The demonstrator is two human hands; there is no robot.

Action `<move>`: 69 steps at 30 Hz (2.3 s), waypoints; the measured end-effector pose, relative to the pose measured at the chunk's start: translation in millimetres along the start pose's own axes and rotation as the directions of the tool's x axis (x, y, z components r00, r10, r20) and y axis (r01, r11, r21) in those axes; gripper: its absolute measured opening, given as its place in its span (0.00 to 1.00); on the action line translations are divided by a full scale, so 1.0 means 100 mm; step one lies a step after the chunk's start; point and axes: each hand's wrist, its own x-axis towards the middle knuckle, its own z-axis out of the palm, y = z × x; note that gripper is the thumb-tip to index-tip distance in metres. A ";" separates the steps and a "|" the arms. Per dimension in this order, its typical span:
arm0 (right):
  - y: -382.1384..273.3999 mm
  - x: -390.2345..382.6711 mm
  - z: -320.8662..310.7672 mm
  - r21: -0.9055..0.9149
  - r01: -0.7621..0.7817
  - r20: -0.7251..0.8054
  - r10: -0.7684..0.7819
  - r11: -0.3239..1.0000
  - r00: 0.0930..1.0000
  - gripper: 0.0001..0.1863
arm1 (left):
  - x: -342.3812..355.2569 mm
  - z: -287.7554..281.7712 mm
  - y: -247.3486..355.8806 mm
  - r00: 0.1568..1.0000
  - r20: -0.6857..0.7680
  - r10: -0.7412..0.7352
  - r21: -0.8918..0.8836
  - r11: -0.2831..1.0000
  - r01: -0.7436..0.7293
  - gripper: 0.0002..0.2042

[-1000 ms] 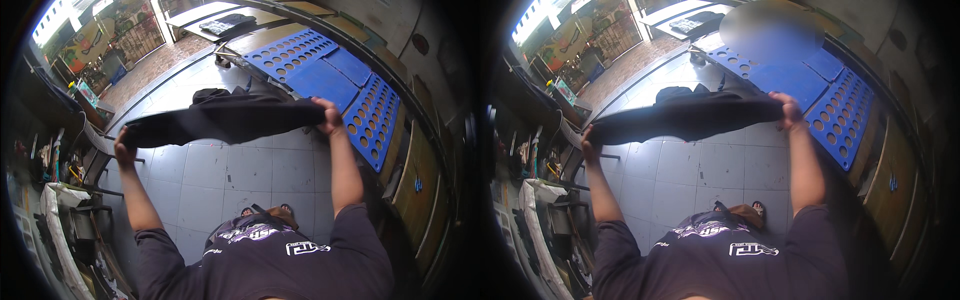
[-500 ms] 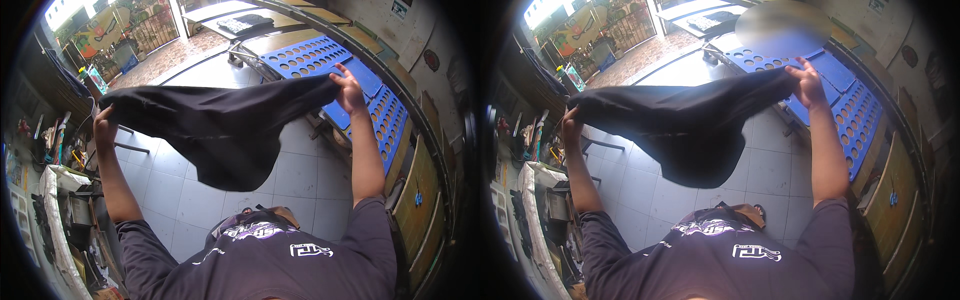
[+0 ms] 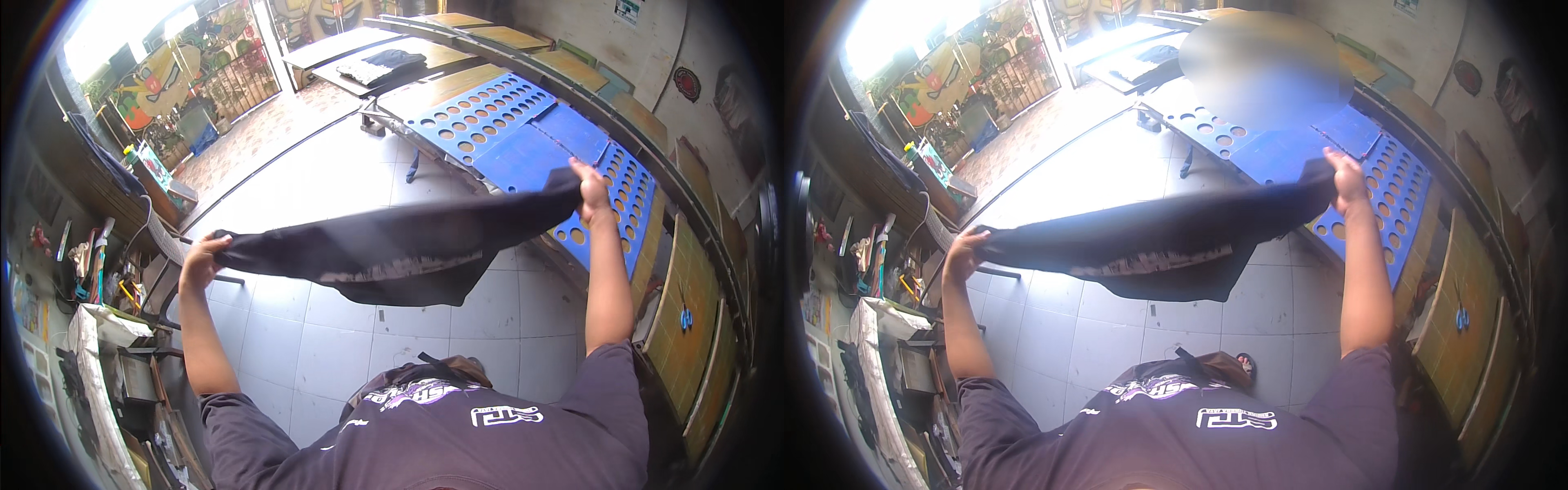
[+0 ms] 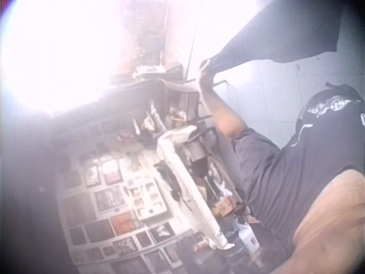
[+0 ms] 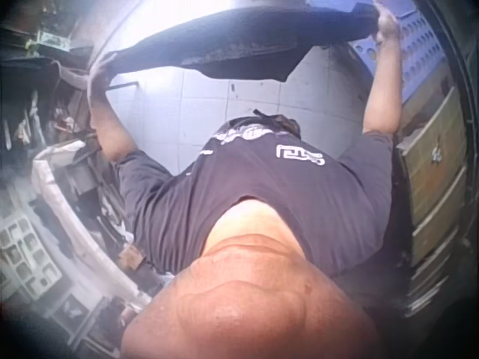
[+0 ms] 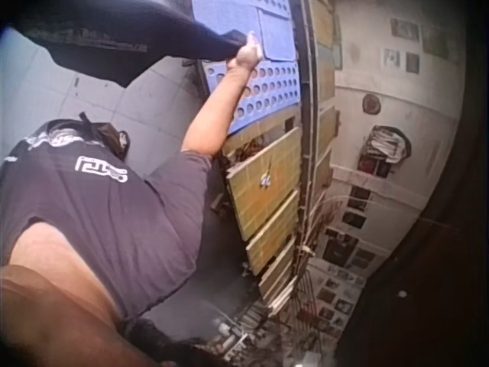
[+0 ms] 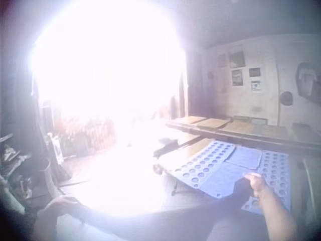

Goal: The person uses scissors to cut the sleeves off a black t-shirt laid on a blue perforated board. They trim the edges, flip the shirt, and continue cutting to remove the sleeves completely, then smooth and fold the modified shirt.

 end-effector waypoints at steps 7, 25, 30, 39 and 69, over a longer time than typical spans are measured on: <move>0.28 -0.37 -0.17 -0.989 -0.019 0.055 0.477 0.149 0.877 0.13 | 0.32 -0.03 -0.27 0.900 0.164 0.404 -0.204 0.906 -0.369 0.13; 0.07 -0.85 -0.63 0.395 0.134 0.312 -0.271 0.909 0.911 0.21 | 0.38 -0.08 0.14 0.872 -0.064 0.486 -0.359 0.804 -0.474 0.12; 0.16 -0.89 -0.47 0.426 0.168 0.343 -0.331 0.889 0.879 0.24 | 0.24 -0.01 0.23 0.528 0.075 0.846 0.562 0.401 -0.723 0.22; 0.11 -0.75 -0.20 0.286 0.333 0.209 -0.398 0.899 0.893 0.21 | 0.26 -0.03 0.51 0.709 -0.091 0.700 -0.181 0.688 -0.703 0.23; -1.48 0.34 -2.35 -0.966 0.167 -0.194 -0.980 0.199 0.051 0.16 | 2.97 2.76 1.77 0.051 -0.057 0.997 0.399 0.070 -0.914 0.11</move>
